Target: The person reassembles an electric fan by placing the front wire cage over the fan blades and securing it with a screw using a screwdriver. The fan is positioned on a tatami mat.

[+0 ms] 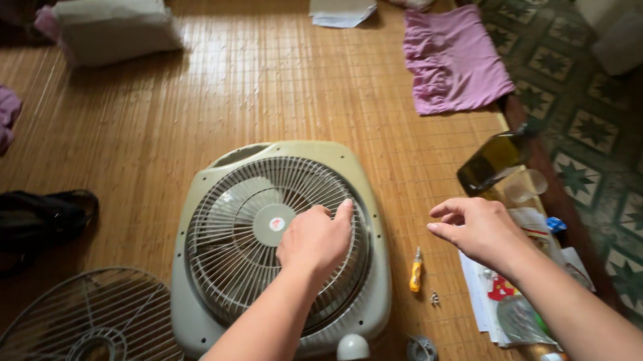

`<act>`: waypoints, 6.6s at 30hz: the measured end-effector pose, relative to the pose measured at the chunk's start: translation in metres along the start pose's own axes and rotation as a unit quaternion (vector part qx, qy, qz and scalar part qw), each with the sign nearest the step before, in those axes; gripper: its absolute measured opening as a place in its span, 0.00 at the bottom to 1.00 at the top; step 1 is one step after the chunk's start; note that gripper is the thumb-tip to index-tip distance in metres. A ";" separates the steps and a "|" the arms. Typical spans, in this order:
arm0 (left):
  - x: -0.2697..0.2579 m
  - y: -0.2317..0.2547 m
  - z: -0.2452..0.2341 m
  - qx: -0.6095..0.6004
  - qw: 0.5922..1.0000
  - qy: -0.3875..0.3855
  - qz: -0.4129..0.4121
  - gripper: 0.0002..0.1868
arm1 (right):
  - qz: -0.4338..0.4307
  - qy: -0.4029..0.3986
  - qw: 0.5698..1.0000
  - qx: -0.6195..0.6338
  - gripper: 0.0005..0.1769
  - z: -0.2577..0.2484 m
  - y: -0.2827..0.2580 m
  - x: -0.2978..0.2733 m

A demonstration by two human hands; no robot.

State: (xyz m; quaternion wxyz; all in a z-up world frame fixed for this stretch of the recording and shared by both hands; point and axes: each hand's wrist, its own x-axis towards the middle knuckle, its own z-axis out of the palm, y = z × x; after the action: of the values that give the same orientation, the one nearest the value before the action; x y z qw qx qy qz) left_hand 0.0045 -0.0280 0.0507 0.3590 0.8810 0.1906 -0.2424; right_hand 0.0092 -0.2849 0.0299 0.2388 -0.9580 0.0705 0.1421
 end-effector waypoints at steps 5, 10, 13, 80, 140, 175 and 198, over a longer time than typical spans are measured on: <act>-0.011 0.032 0.005 0.008 0.999 0.005 0.033 0.26 | 0.035 0.028 0.999 0.008 0.16 -0.031 0.017 -0.015; -0.021 0.063 0.017 0.006 0.999 0.012 0.051 0.15 | 0.094 0.042 0.994 -0.029 0.15 -0.054 0.031 -0.033; -0.024 0.075 0.026 0.013 0.997 0.007 0.071 0.14 | 0.114 0.055 0.992 -0.027 0.14 -0.060 0.040 -0.045; 0.135 0.036 0.302 0.075 0.975 -0.203 0.054 0.11 | 0.286 0.023 0.950 0.126 0.09 0.229 0.239 -0.013; 0.160 0.013 0.316 0.141 0.972 -0.186 0.021 0.14 | 0.173 0.092 0.981 0.012 0.14 0.291 0.243 0.013; 0.147 0.000 0.323 0.005 0.968 -0.245 -0.051 0.15 | 0.048 0.209 0.970 0.116 0.07 0.241 0.213 0.011; 0.135 0.015 0.279 -0.098 0.983 -0.149 -0.051 0.07 | 0.279 0.091 0.956 0.029 0.17 0.228 0.208 0.036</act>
State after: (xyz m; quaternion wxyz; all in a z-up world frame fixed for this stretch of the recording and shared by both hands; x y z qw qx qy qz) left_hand 0.0403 -0.2187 -0.1918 0.4550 0.7847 0.2019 -0.3694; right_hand -0.0530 -0.3608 -0.2646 0.2098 -0.9018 0.3604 0.1131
